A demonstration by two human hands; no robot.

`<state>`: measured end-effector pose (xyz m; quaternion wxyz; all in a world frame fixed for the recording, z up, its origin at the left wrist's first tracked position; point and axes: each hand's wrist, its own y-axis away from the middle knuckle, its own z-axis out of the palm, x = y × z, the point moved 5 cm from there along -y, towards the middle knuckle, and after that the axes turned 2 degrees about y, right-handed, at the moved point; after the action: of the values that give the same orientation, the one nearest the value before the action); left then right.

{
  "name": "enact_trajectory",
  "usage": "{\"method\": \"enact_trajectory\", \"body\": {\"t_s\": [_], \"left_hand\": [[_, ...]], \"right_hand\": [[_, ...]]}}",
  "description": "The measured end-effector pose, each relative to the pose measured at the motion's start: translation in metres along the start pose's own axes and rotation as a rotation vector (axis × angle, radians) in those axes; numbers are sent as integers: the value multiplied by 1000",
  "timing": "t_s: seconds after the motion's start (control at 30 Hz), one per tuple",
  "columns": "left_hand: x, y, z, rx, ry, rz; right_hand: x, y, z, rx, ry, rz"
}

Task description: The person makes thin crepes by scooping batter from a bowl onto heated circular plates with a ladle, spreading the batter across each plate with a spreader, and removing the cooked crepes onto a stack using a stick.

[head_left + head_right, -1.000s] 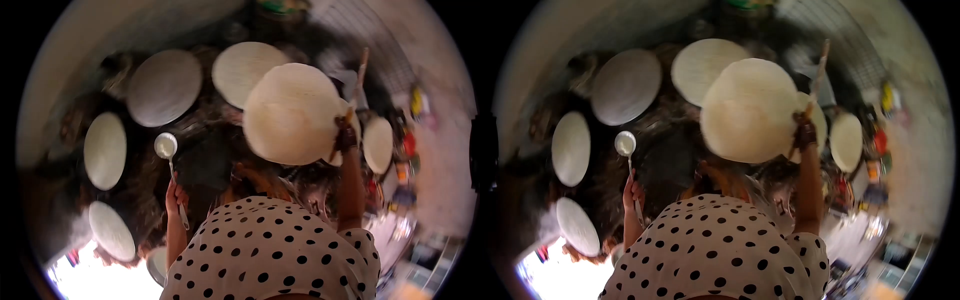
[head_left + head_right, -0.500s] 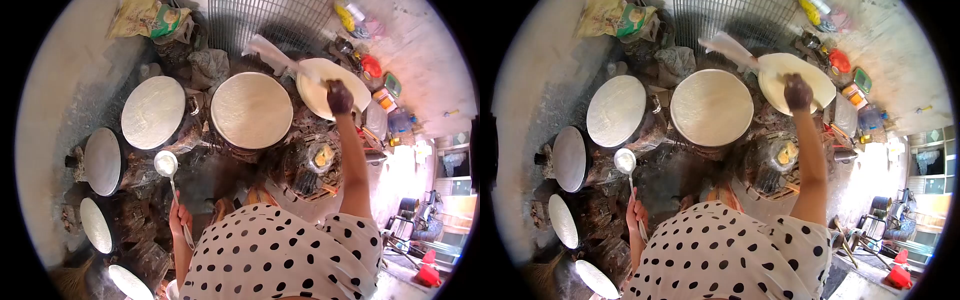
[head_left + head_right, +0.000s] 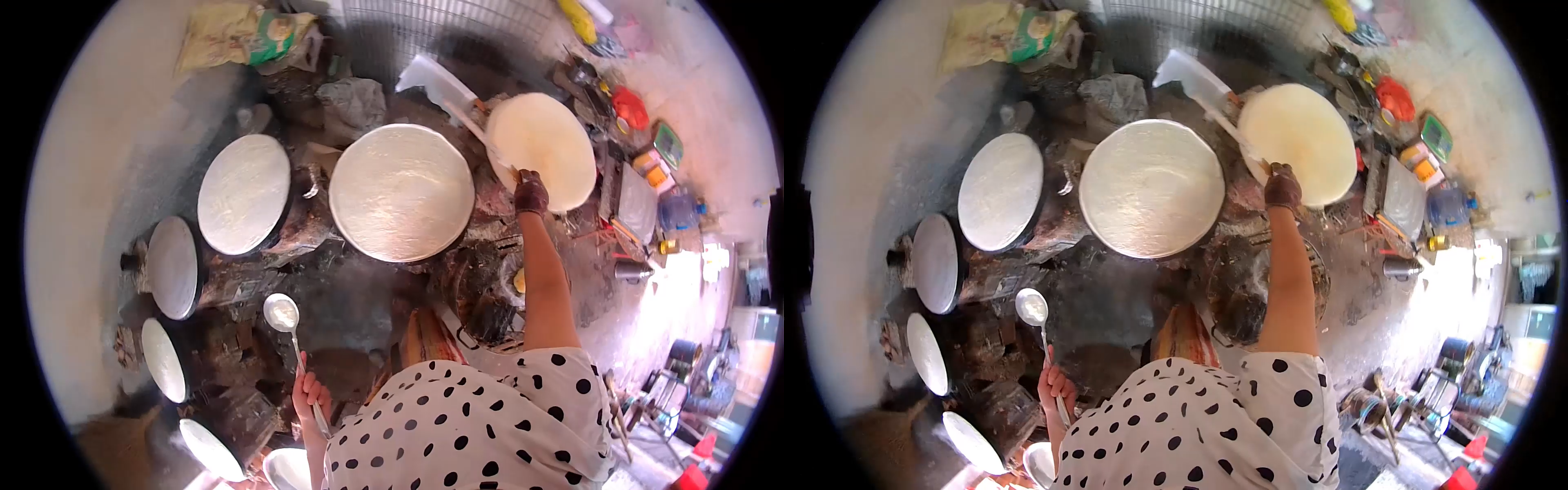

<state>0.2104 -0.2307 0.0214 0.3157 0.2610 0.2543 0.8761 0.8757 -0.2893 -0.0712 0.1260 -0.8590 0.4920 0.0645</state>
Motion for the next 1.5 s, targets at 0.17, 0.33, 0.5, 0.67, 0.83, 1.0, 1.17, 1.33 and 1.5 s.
{"method": "enact_trajectory", "body": {"t_s": [0.17,0.33,0.5,0.67,0.83,1.0,1.17,1.33,1.5], "left_hand": [[-3,49,-54,-144,357,225],[-12,128,-166,-30,970,476],[-31,262,-396,174,965,959],[-18,347,-452,1108,184,944],[68,351,-638,1200,4,754],[92,345,-660,1321,-195,572],[91,332,-663,1323,-533,425],[70,272,-653,909,244,562],[104,334,-542,523,800,939]], "right_hand": [[-114,66,7,209,-214,-419],[-330,281,58,-636,-549,-795],[-465,664,84,-1665,-397,-1039],[-510,857,-36,-1058,-189,-2245],[-553,1021,14,-1152,469,-1754],[-535,998,-3,-1093,457,-2386],[-534,981,22,-1284,446,-1928],[-488,966,3,-1648,501,-1208],[-467,953,-44,-1914,264,-1041]]}}
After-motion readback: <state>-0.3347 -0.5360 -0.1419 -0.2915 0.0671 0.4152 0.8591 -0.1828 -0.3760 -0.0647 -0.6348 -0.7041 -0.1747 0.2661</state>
